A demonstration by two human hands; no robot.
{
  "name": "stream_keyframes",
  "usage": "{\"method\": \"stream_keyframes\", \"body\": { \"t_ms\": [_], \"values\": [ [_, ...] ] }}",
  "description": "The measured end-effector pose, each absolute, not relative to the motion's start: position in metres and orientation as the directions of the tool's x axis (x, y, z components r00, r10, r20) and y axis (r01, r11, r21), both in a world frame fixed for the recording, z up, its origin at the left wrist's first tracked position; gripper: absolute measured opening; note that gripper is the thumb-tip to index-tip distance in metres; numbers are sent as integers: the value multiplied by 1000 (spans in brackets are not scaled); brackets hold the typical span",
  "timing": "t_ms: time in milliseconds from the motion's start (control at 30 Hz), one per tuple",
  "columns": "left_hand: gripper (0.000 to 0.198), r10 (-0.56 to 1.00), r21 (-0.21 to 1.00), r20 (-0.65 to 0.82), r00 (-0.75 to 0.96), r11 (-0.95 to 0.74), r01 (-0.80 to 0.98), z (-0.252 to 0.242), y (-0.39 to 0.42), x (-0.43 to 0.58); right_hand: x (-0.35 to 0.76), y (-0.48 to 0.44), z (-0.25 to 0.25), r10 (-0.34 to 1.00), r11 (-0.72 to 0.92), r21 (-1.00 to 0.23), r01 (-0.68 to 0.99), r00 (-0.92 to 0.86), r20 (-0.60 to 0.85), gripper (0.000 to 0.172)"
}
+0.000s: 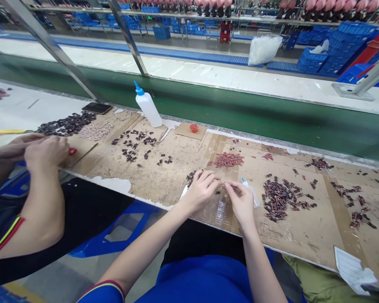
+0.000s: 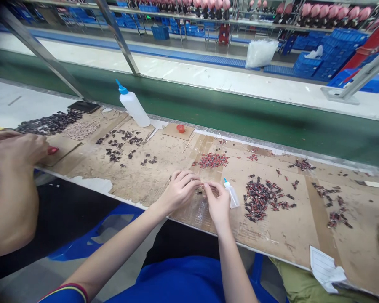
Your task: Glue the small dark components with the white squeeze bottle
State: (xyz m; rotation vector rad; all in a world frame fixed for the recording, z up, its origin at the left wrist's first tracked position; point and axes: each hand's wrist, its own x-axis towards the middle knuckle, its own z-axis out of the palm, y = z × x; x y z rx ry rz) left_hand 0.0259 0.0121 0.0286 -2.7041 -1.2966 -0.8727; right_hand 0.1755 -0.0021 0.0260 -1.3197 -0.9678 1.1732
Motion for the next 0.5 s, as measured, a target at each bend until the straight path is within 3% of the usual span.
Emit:
{"method": "stream_keyframes", "body": {
  "t_ms": [300, 500],
  "values": [
    [13, 823, 346, 333, 459, -560, 753, 4, -2, 25, 188, -20, 13, 958, -120, -989, 85, 273, -92, 39],
    [15, 886, 567, 287, 364, -464, 681, 4, -2, 30, 179, -27, 7, 968, -136, -991, -8, 213, -135, 42]
  ]
}}
